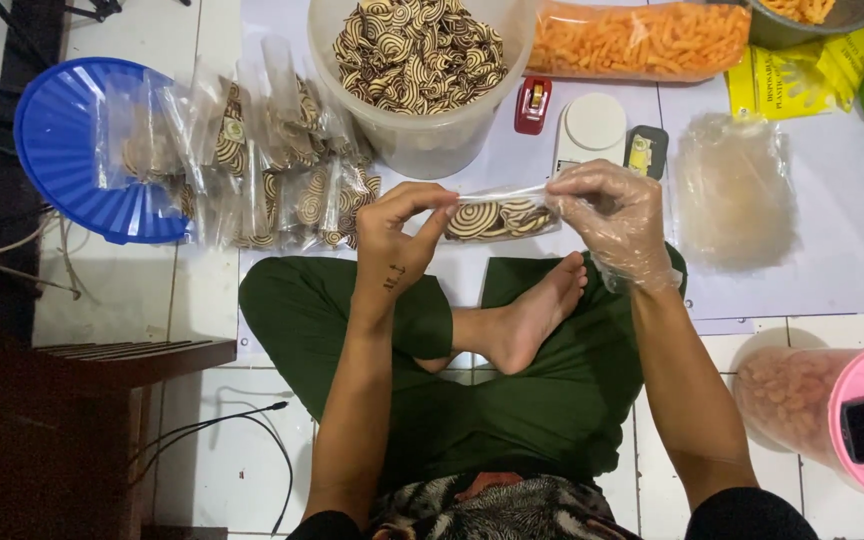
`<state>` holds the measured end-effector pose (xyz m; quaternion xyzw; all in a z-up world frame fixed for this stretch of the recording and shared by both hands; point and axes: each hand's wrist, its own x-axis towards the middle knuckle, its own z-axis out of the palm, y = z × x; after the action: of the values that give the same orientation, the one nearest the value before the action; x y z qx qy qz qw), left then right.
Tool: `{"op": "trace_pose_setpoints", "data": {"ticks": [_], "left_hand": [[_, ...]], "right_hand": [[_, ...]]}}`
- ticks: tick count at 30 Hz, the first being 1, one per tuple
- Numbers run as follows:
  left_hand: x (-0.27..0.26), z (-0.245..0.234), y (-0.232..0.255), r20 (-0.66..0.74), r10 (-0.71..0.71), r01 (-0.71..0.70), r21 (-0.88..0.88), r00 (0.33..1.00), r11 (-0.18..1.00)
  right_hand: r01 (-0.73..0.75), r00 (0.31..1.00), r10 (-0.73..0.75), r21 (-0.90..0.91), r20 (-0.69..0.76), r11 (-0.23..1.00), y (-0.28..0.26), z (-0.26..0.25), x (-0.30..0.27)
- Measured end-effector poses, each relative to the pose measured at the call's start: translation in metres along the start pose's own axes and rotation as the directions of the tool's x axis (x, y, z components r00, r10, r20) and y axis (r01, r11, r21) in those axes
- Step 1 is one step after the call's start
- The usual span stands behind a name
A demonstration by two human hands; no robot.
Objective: Packing spiral-patterned cookies into small plastic bags for individual sale.
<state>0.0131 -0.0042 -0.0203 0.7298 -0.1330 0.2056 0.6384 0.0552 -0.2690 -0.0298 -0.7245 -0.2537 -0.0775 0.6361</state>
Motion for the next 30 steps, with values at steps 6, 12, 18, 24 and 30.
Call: {"op": "trace_pose_setpoints", "data": {"ticks": [6,12,18,24,30], "left_hand": [[-0.001,0.011,0.006,0.082,0.027,-0.030,0.040,0.996,0.999],[-0.011,0.037,-0.008,0.058,-0.018,0.012,0.097,0.998,0.995],[-0.017,0.071,-0.060,0.098,-0.297,0.287,0.100,0.950,0.953],[0.019,0.135,-0.185,0.111,-0.568,0.526,0.269,0.815,0.807],[0.078,0.203,-0.362,0.146,-0.646,0.563,0.374,0.749,0.737]], "right_hand": [[-0.019,0.964,0.099,-0.304,0.248,0.952,-0.056,0.010,0.016],[0.145,0.948,0.018,-0.483,0.316,0.864,-0.028,0.022,0.009],[-0.109,0.994,0.099,-0.684,-0.055,0.721,0.042,-0.054,-0.012],[-0.278,0.953,0.133,-0.611,-0.273,0.741,0.093,-0.109,-0.056],[-0.441,0.845,0.246,-0.357,-0.476,0.823,0.144,-0.102,-0.089]]}}
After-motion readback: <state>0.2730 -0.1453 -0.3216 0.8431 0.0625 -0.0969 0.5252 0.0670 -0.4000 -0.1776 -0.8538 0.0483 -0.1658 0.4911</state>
